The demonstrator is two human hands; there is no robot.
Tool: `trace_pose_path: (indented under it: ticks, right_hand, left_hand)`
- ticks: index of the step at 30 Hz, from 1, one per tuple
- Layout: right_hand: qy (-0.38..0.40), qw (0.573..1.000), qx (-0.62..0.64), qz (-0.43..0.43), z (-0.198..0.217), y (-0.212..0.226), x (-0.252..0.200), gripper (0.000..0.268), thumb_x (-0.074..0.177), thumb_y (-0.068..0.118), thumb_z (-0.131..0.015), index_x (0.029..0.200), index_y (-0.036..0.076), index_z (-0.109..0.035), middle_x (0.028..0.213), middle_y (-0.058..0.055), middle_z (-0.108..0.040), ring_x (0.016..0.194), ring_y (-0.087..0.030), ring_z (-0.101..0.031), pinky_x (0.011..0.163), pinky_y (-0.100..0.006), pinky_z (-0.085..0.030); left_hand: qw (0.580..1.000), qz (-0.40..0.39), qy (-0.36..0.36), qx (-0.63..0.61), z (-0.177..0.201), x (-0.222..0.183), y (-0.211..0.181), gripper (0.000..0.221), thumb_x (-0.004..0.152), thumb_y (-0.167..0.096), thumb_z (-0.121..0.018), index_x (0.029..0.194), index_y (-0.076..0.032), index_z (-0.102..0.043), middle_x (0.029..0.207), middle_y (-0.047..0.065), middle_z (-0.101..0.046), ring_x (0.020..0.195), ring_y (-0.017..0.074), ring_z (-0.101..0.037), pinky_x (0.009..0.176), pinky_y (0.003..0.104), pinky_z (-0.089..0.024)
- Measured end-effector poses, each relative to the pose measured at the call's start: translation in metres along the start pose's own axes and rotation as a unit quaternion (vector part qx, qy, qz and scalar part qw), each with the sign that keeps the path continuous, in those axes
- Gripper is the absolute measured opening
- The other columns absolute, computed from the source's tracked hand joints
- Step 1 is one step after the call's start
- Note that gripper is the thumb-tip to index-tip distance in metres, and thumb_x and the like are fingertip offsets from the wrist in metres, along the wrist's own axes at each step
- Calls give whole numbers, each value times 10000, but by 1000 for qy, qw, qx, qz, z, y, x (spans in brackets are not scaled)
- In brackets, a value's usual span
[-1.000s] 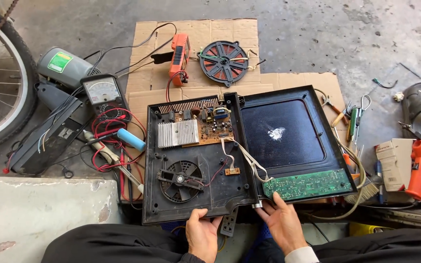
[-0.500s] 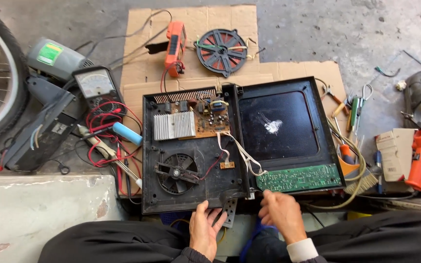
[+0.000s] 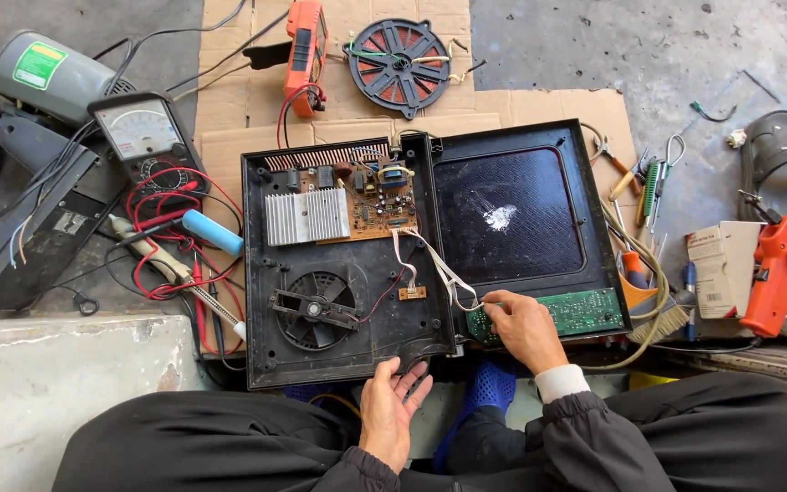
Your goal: Disassembling an induction cooker and installing or adjusting the heating coil using a power drill.
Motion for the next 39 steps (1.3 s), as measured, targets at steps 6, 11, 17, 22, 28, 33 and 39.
trace_pose_path:
  ticks: [6,11,17,22,28,33,39]
  right_hand:
    - [2,995,-102,4,14,27,2,350,1042,398,-611,1271,276,-845,1182,-42,-879,1157,-334,-767,972,-468,-557]
    - [-131,965,81,214,24,110,0,176,1030,232,-735,1101,130,-859,985,11,-795,854,-120,-705,838,-301,-565]
    - [-170,900,-138,378,-39,128,68,252,990,292,-799,1188,137,-776,1106,-43,-678,1007,-307,-617,876,-468,-529]
    - [-243,852,-216,409,-49,138,77,141,1046,279,-764,1015,142,-772,957,-26,-651,881,-273,-600,756,-428,-476]
    - [-248,814,-251,461,-47,143,79,108,1064,226,-769,1008,134,-763,934,-18,-654,829,-243,-587,744,-401,-452]
    - [-227,810,-244,483,-54,144,87,75,1049,159,-769,1003,100,-766,951,-38,-648,854,-259,-586,760,-412,-466]
    - [-222,804,-263,485,-58,147,87,121,1055,120,-752,944,74,-733,920,-65,-634,833,-264,-566,785,-408,-502]
  left_hand:
    - [1000,10,-19,-12,0,1,-1,249,1057,-136,-587,1213,58,-580,1161,306,-691,1164,431,-776,1039,597,-641]
    - [980,148,-54,125,2,-12,-9,594,1058,-365,-692,1552,-46,-607,1382,222,-810,1104,327,-763,931,488,-665]
    - [976,65,-202,-49,8,16,-36,477,1068,-241,-719,1474,-91,-519,1567,140,-506,1382,401,-613,1133,644,-624]
    - [965,63,-251,-39,23,38,-43,524,1063,-260,-735,1469,-52,-478,1522,182,-482,1418,390,-539,1211,662,-572]
    - [972,27,-227,-43,33,56,-27,727,1075,-52,-643,1692,-296,-345,1649,130,-501,1484,473,-527,1210,715,-542]
    - [975,25,-222,-15,40,63,-19,801,1050,-84,-649,1729,-332,-305,1611,146,-543,1428,466,-576,1186,682,-562]
    - [977,14,-208,-40,49,79,-2,796,1023,-56,-647,1704,-333,-341,1566,173,-581,1423,463,-582,1159,696,-551]
Point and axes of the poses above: each hand's wrist, its own x-axis towards the middle knuckle, its own z-axis out of the back of the hand, y = z × x, the point moved 3 cm from there along x, towards the middle knuckle
